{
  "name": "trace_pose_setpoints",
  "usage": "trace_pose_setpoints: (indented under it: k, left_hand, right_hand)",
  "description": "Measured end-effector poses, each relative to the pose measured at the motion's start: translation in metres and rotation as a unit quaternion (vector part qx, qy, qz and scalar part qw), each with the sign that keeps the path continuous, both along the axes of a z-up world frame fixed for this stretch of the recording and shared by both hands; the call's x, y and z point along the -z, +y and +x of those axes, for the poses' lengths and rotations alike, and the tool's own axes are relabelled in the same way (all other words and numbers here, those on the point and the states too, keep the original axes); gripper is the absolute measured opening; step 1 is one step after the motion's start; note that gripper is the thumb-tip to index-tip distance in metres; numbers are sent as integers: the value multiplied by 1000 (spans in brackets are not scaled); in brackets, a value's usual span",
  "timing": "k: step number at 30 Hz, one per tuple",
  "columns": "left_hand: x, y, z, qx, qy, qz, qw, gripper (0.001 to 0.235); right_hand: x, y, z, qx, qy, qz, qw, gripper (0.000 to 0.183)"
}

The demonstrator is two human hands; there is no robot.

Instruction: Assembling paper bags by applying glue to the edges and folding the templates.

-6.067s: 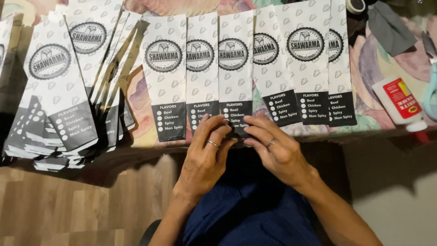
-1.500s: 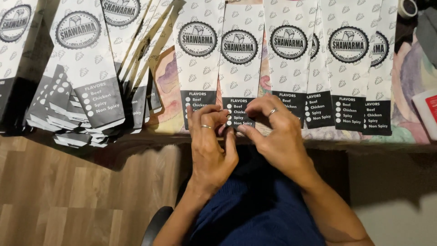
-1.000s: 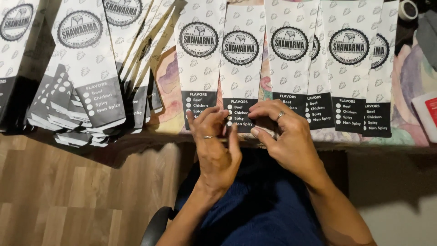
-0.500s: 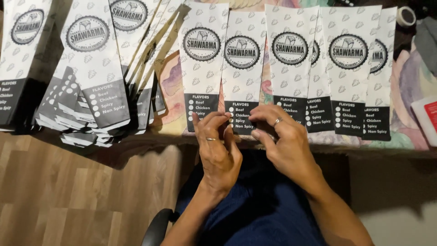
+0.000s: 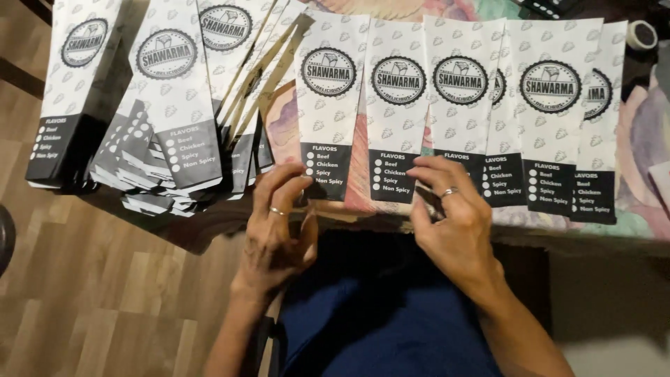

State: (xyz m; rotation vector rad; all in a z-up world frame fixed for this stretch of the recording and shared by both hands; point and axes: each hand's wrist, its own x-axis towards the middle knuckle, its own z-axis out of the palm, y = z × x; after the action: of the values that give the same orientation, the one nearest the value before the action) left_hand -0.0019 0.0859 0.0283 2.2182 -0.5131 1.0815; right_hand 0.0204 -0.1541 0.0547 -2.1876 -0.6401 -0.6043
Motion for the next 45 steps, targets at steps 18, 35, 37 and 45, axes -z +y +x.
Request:
trace_pose_setpoints:
  k: [18,35,37,45]
  left_hand:
    - [12,21,-1,87,120,-77,986,22]
    - [10,12,7,71,139,-153,976,10]
    - [8,7,7,61,141,-160,975,12]
    - [17,-6,5,14,155,-140,978,17]
  right_hand:
    - [20,65,-6,-67,-53,16,996,13]
    - [16,68,6,-53,23,40,998,11]
    - [15,66,8,-53,35,42,997,12]
    - [1,70,20,-76,90,51,992,21]
